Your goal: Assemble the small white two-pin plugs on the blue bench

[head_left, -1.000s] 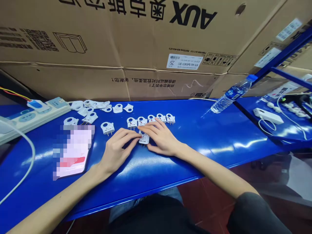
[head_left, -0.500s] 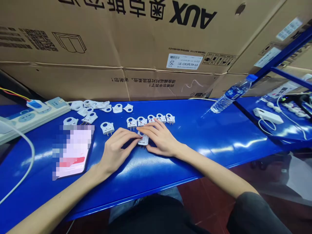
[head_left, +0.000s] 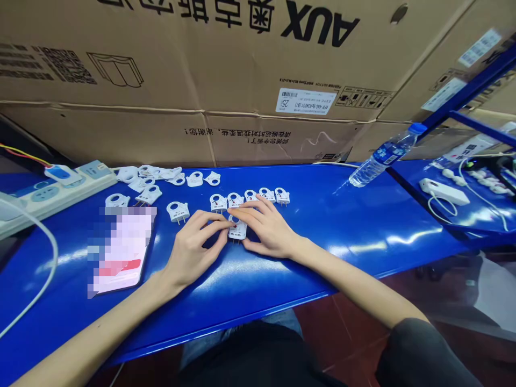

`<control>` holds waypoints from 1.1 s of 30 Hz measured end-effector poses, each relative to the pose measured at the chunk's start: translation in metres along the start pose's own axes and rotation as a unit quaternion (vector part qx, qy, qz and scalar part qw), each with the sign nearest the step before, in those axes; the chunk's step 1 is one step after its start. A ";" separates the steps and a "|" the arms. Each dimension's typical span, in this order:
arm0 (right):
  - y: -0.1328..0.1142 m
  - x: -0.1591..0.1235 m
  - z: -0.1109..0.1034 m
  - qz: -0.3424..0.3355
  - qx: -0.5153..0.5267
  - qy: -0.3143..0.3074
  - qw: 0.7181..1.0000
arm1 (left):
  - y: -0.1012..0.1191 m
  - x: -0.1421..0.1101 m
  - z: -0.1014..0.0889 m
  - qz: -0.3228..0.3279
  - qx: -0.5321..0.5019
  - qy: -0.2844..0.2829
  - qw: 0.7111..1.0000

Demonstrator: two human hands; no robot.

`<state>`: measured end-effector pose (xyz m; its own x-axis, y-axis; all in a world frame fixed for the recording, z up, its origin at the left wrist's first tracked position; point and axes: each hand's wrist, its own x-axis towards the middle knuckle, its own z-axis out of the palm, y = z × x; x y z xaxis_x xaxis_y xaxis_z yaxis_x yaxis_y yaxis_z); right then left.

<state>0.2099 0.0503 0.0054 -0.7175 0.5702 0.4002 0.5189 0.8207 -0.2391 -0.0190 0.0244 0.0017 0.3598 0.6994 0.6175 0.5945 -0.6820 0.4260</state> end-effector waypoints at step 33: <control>0.002 0.002 0.000 0.024 -0.017 -0.007 1.000 | -0.033 0.009 -0.032 -0.120 0.264 -0.052 0.956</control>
<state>0.2096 0.0526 0.0055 -0.6979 0.6088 0.3771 0.5680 0.7913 -0.2262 -0.0582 0.0462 0.0138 0.2204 0.8588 0.4626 0.9392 -0.3148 0.1370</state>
